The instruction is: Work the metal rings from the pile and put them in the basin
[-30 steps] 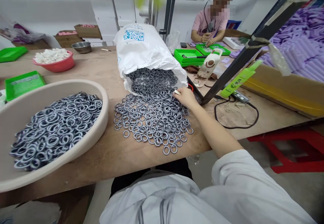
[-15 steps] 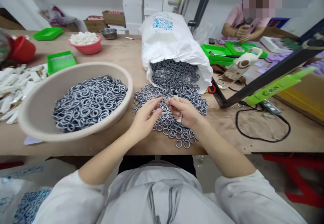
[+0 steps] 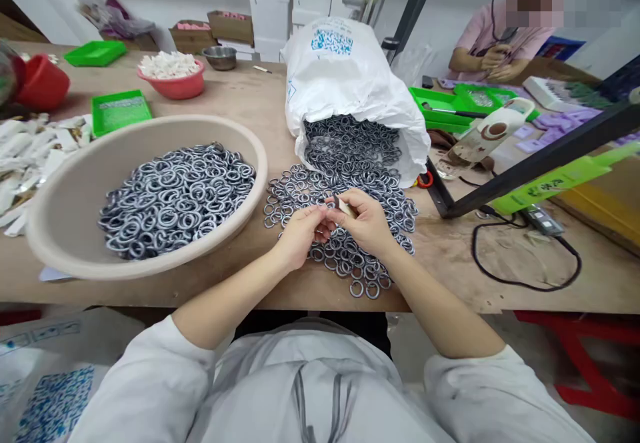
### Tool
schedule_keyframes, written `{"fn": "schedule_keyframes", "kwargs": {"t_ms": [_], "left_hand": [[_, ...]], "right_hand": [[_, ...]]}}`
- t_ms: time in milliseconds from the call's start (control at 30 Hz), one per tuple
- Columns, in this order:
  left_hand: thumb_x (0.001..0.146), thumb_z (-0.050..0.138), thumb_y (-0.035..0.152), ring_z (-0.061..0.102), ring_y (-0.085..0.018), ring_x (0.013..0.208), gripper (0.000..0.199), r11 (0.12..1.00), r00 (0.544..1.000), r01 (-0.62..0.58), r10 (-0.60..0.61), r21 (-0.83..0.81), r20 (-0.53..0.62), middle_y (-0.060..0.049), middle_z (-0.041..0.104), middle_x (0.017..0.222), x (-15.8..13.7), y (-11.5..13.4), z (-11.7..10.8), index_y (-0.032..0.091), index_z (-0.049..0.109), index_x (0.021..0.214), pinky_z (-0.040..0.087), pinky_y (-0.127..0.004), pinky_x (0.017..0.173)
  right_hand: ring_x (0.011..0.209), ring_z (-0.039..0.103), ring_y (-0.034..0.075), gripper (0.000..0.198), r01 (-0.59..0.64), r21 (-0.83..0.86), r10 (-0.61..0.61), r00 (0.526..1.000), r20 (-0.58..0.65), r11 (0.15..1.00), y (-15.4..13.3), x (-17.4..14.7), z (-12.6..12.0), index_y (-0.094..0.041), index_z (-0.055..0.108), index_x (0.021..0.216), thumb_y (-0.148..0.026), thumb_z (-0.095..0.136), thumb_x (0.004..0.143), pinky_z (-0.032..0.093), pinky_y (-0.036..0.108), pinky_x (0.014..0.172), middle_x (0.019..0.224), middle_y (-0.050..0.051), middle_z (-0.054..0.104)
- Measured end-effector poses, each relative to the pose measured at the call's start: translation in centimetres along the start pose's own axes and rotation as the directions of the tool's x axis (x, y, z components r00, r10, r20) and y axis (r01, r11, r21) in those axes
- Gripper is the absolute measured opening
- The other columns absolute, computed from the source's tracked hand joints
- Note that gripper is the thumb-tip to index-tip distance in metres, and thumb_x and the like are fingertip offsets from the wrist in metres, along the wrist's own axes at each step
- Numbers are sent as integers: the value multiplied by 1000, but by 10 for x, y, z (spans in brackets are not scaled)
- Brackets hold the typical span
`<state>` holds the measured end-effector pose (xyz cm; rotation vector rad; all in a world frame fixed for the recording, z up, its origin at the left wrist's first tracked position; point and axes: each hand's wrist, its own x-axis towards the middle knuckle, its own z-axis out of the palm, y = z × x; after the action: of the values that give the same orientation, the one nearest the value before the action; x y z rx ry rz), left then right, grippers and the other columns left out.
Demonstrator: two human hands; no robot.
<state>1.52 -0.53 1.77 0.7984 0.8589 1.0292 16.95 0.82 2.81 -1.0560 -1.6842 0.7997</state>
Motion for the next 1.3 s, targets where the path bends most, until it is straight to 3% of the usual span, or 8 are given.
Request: {"fn": "schedule_keyframes", "kwargs": {"t_ms": [233, 433, 700, 800, 933, 1100, 1200, 1300], "left_hand": [[73, 74, 56, 41, -5, 47, 45, 998, 998, 21, -18, -60, 53, 5, 48, 58, -3, -5, 2, 17, 51, 71, 35, -18, 44], [73, 74, 57, 40, -5, 46, 47, 992, 999, 27, -22, -127, 42, 6, 45, 55, -5, -3, 1, 18, 49, 70, 35, -18, 43], [73, 75, 55, 40, -6, 46, 46, 985, 996, 76, -69, -157, 47, 6, 43, 54, -5, -3, 3, 18, 47, 69, 39, -19, 44], [70, 77, 55, 40, -6, 47, 47, 987, 990, 82, -64, -142, 123, 7, 43, 55, -9, -3, 3, 18, 49, 69, 41, -19, 47], [73, 75, 56, 46, -7, 51, 47, 995, 950, 85, -64, -55, 306, 3, 48, 57, -13, -3, 2, 16, 52, 66, 43, -20, 52], [80, 74, 41, 51, -6, 55, 30, 989, 999, -38, 42, -145, 22, 0, 60, 69, 4, -1, -12, 14, 62, 77, 46, -18, 56], [85, 70, 28, 53, -5, 55, 16, 979, 989, -98, 75, -180, -129, 0, 63, 70, 15, 2, -22, 14, 67, 94, 47, -17, 58], [88, 61, 18, 56, -6, 57, 11, 976, 975, -105, 63, -193, -213, 0, 65, 72, 21, 6, -24, 15, 67, 96, 50, -18, 61]], "right_hand": [[66, 49, 15, 52, 61, -198, -57, 998, 25, 978, 5, -1, 2, -20, 59, 69, -68, 52, 89, 37, 31, 63, 68, 1, 52], [60, 44, 13, 50, 186, -477, -121, 979, 163, 859, -2, -14, 0, -20, 52, 69, -58, 39, 99, 30, 28, 58, 68, 0, 48], [62, 45, 14, 53, 216, -510, -125, 970, 206, 833, -4, -17, 2, -20, 51, 67, -61, 37, 98, 29, 28, 58, 67, 1, 49], [61, 46, 14, 56, 134, -449, -46, 978, 201, 883, 4, -12, -2, -21, 48, 65, -64, 35, 97, 31, 28, 59, 64, 1, 50], [60, 47, 15, 60, -113, -378, 142, 989, 48, 919, 19, 5, -17, -22, 46, 62, -68, 29, 96, 34, 29, 60, 59, 1, 51], [81, 61, 21, 38, -93, -694, 211, 974, 87, 714, 20, 37, -8, -20, 66, 85, -54, 53, 92, 37, 30, 66, 88, 7, 70], [89, 63, 25, 30, -27, -865, 287, 948, 136, 501, 23, 55, 12, -19, 69, 93, -47, 60, 89, 36, 30, 66, 102, 11, 71], [84, 62, 24, 27, -56, -903, 359, 927, 112, 427, 28, 65, 18, -18, 70, 89, -42, 59, 89, 33, 30, 63, 96, 12, 71]]}}
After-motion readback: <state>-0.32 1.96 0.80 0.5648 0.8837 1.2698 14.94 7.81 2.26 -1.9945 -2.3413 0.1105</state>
